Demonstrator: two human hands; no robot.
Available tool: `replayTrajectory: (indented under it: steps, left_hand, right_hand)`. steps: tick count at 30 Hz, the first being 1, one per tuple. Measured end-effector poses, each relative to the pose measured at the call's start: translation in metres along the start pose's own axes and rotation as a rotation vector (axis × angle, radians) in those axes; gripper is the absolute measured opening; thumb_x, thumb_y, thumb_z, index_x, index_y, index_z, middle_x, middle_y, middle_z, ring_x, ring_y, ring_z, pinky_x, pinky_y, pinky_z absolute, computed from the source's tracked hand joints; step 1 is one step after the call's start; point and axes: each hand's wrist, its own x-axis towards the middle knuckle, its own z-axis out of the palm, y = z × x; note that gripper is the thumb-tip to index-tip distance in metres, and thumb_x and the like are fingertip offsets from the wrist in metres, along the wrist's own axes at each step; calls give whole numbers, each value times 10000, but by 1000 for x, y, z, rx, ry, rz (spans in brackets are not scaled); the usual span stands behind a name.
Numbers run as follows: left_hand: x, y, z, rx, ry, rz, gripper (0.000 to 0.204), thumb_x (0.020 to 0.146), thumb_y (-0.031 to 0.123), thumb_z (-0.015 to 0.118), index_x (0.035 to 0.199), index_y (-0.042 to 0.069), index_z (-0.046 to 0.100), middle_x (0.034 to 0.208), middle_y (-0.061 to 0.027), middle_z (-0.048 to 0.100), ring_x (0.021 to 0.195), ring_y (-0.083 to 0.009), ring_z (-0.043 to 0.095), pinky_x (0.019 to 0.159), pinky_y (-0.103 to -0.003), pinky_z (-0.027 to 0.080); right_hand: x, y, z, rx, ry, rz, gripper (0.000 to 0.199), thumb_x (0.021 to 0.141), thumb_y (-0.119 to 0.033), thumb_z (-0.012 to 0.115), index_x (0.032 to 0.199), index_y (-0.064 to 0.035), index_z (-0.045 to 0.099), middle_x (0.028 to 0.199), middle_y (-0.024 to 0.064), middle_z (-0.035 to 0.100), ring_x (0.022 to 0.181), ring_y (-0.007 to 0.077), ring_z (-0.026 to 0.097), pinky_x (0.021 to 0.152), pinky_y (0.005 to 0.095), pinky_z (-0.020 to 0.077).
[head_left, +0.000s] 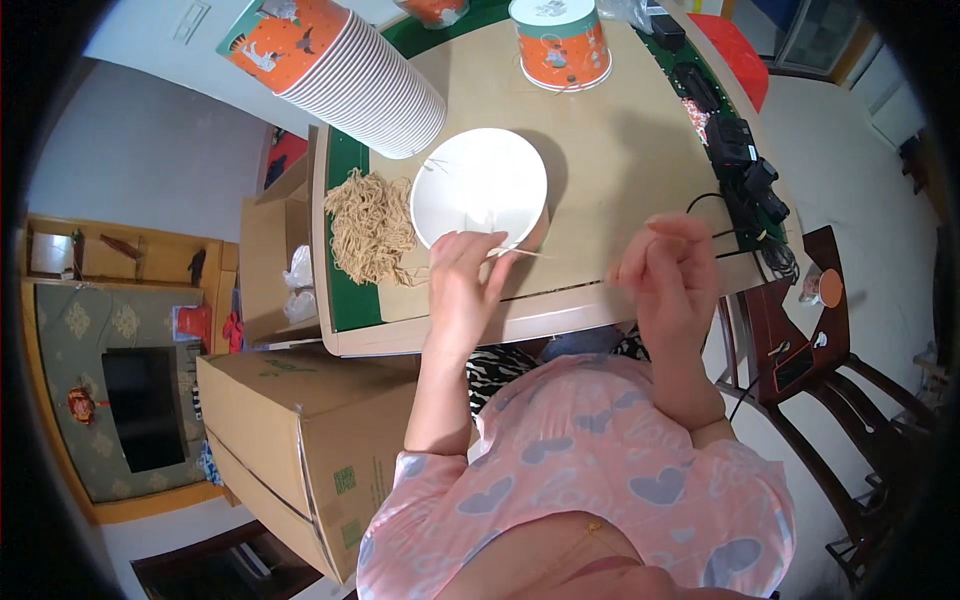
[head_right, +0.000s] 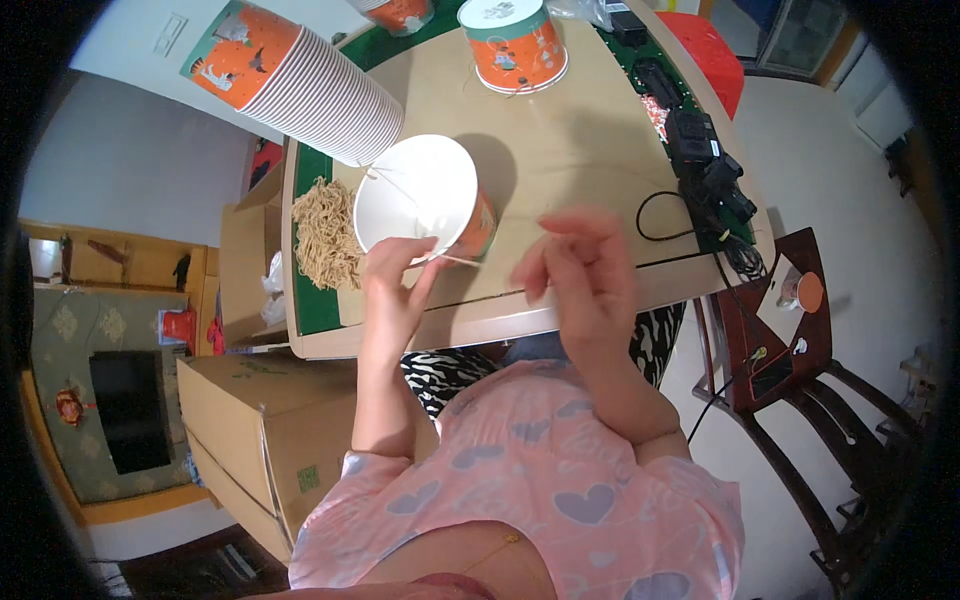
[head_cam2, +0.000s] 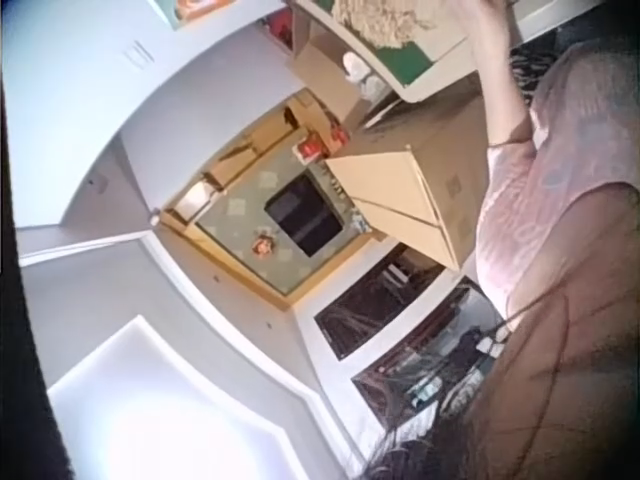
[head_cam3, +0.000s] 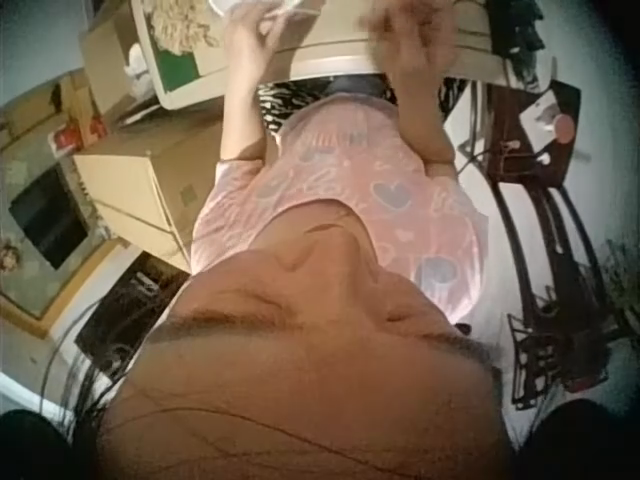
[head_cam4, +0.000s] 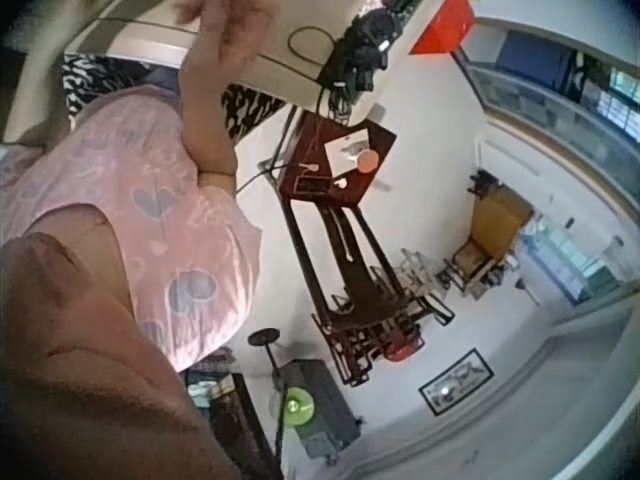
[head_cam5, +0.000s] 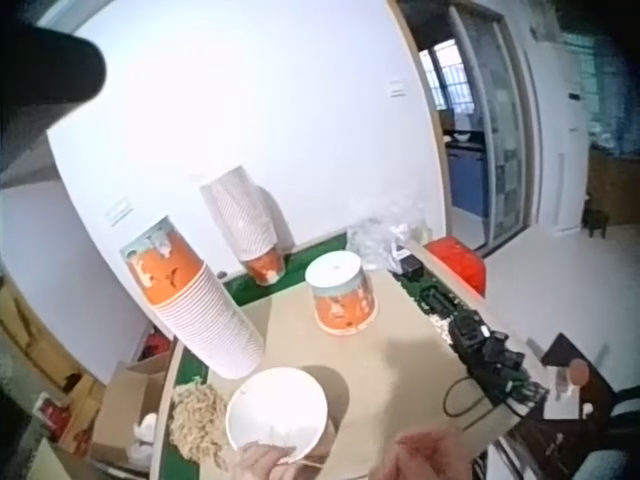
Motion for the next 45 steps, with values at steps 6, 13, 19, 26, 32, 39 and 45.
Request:
replayTrajectory:
  steps: [6, 13, 19, 26, 32, 39, 45]
  left_hand:
    - [-30, 11, -39, -95, -56, -240, 165, 749, 40, 733, 904, 12, 682, 888, -116, 638, 812, -272, 601, 703, -359, 485]
    - [-33, 26, -48, -98, 6, -323, 258, 777, -28, 683, 1024, 46, 691, 983, -95, 617, 847, -180, 572, 725, -277, 458]
    - [6, 21, -5, -35, 23, -24, 333, 735, 8, 725, 1055, 39, 639, 959, -133, 618, 923, -313, 572, 800, -381, 465]
    - [25, 11, 32, -77, -148, -283, 162, 757, 94, 702, 869, 8, 623, 737, -122, 645, 671, -271, 635, 635, -367, 496]
    - [32, 7, 33, -146, -236, -383, 195, 750, 127, 746, 851, 0, 638, 755, -130, 662, 692, -247, 644, 650, -350, 498]
    - [35, 11, 31, -189, -307, -433, 205, 747, 74, 742, 896, -10, 631, 799, -126, 650, 730, -236, 629, 654, -353, 501]
    - [25, 33, 19, -145, -13, -36, 337, 750, -51, 699, 1068, -4, 598, 954, -125, 596, 862, -221, 581, 661, -333, 517]
  right_hand:
    - [-8, 36, -10, -87, -161, 262, 251, 935, -10, 421, 1182, -56, 404, 705, 30, 489, 592, 58, 383, 538, 202, 316]
    - [-14, 62, -10, -207, -208, 370, 223, 935, -8, 413, 1153, -52, 395, 737, 39, 508, 723, 95, 479, 679, 221, 385]
    - [-10, 91, -25, -276, -198, 204, 204, 963, -22, 416, 1159, -60, 378, 798, 30, 515, 676, 74, 420, 643, 215, 368]
    - [-10, 105, -27, -366, -127, 315, 131, 961, -35, 486, 1092, -23, 482, 900, 63, 642, 874, 95, 579, 780, 229, 444]
    - [8, 114, -13, -313, -65, 179, 100, 922, -6, 562, 1020, -5, 579, 912, 40, 653, 891, 93, 616, 741, 214, 472]
    - [15, 130, -23, -383, 8, 106, 105, 913, -4, 571, 1017, -14, 562, 900, 33, 646, 823, 63, 583, 691, 211, 462]
    - [5, 103, -34, -511, -36, 139, 217, 946, -1, 464, 1155, -34, 512, 941, 83, 665, 783, 92, 611, 669, 222, 471]
